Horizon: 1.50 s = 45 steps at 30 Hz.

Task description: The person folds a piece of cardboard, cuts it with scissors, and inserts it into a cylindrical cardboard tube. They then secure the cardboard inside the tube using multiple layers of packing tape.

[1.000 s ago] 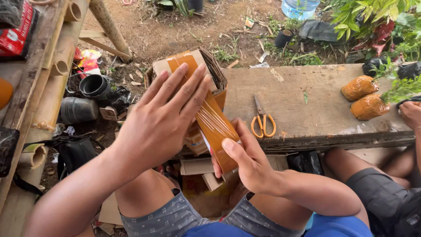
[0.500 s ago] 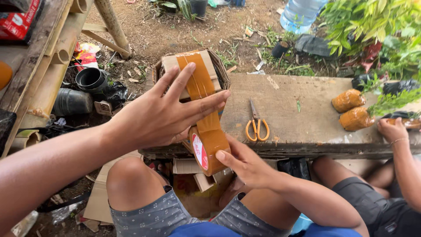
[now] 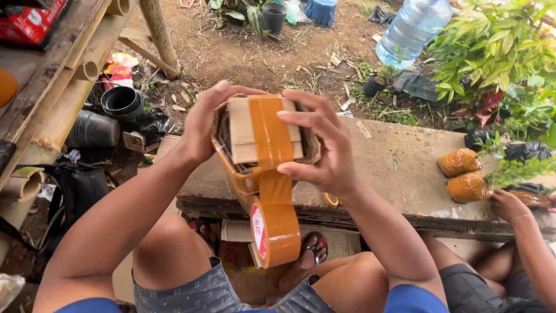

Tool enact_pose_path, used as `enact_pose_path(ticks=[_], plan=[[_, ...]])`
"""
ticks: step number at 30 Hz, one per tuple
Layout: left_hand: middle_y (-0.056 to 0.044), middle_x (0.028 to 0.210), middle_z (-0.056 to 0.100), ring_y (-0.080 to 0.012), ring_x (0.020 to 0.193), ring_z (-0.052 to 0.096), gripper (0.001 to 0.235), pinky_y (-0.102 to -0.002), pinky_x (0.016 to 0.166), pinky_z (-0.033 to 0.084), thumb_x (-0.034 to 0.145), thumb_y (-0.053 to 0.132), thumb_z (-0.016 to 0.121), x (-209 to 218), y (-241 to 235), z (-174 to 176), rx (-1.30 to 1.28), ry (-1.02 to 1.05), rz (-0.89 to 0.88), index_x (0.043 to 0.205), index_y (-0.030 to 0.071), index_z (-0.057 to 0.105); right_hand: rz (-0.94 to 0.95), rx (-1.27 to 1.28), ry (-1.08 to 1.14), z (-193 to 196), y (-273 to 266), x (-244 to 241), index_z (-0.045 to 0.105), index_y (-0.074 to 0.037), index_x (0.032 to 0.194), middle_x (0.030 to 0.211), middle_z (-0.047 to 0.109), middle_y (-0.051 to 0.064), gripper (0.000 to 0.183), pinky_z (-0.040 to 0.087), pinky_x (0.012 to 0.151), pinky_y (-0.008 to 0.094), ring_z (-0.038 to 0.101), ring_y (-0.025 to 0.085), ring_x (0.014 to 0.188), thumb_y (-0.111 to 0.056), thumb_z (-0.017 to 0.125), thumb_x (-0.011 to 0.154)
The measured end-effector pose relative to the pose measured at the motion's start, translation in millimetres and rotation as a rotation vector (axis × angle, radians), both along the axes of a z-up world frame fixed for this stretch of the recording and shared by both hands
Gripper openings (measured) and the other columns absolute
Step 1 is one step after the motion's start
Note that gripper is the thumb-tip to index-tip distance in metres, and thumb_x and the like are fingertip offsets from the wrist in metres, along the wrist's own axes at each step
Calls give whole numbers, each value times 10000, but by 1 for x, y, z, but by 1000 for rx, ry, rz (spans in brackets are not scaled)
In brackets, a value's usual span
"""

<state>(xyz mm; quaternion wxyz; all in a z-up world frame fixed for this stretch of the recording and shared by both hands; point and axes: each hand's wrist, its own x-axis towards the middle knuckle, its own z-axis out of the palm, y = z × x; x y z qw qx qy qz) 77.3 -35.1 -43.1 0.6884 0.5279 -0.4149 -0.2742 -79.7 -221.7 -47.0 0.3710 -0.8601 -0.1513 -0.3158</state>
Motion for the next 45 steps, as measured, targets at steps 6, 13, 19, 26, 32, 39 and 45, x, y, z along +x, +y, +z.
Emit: enact_pose_path(ticks=[6,13,19,26,32,39,45], plan=[[-221,1499,592,-320,1382,552,923,-442,1134,373,957,697,229,11,-9,5,325,-54,-10,1421,-31,555,40,33,24,-4,-10,-14,519,-145,1433,1653,351,165,884,303,1322,489,322,331,1583,-452,957,730],[-207,1660,300,-371,1549,359,1015,-484,1325,332,859,651,681,-25,21,-30,-218,-883,400,1598,56,319,23,57,31,3,1,-4,499,-134,1368,1671,346,213,871,278,1314,456,334,328,1567,-411,991,704],[-200,1548,460,-298,1463,478,913,-422,1227,450,792,475,826,-19,15,-22,-195,-847,360,1496,49,433,198,281,168,12,-21,-3,381,-136,1569,1634,405,173,1082,347,1326,460,426,295,1549,-551,900,715],[-193,1485,448,-328,1469,435,782,-448,1254,397,848,454,754,-34,16,-18,-255,-745,242,1427,39,430,241,138,499,64,-44,-8,569,-81,1443,1379,654,84,838,551,1107,394,688,216,1265,-358,916,732],[-165,1466,509,-299,1447,425,603,-442,1290,286,948,422,668,-46,6,-23,-325,-641,292,1382,52,471,218,-143,588,106,-36,-21,537,-83,1425,1270,688,48,888,534,1054,363,670,139,1158,-273,933,654],[-153,1412,573,-252,1335,466,473,-409,1202,324,1002,439,623,-41,-12,-32,-434,-605,410,1260,55,524,33,-282,558,112,-20,-18,524,-85,1415,1096,724,60,899,610,846,339,695,119,978,-246,836,588],[-159,1342,593,-243,1267,498,506,-392,1096,385,952,490,684,-39,-16,-35,-479,-644,466,1181,58,556,73,-314,522,98,-42,-12,565,-105,1423,1036,719,69,879,615,816,339,672,158,888,-224,821,591]])
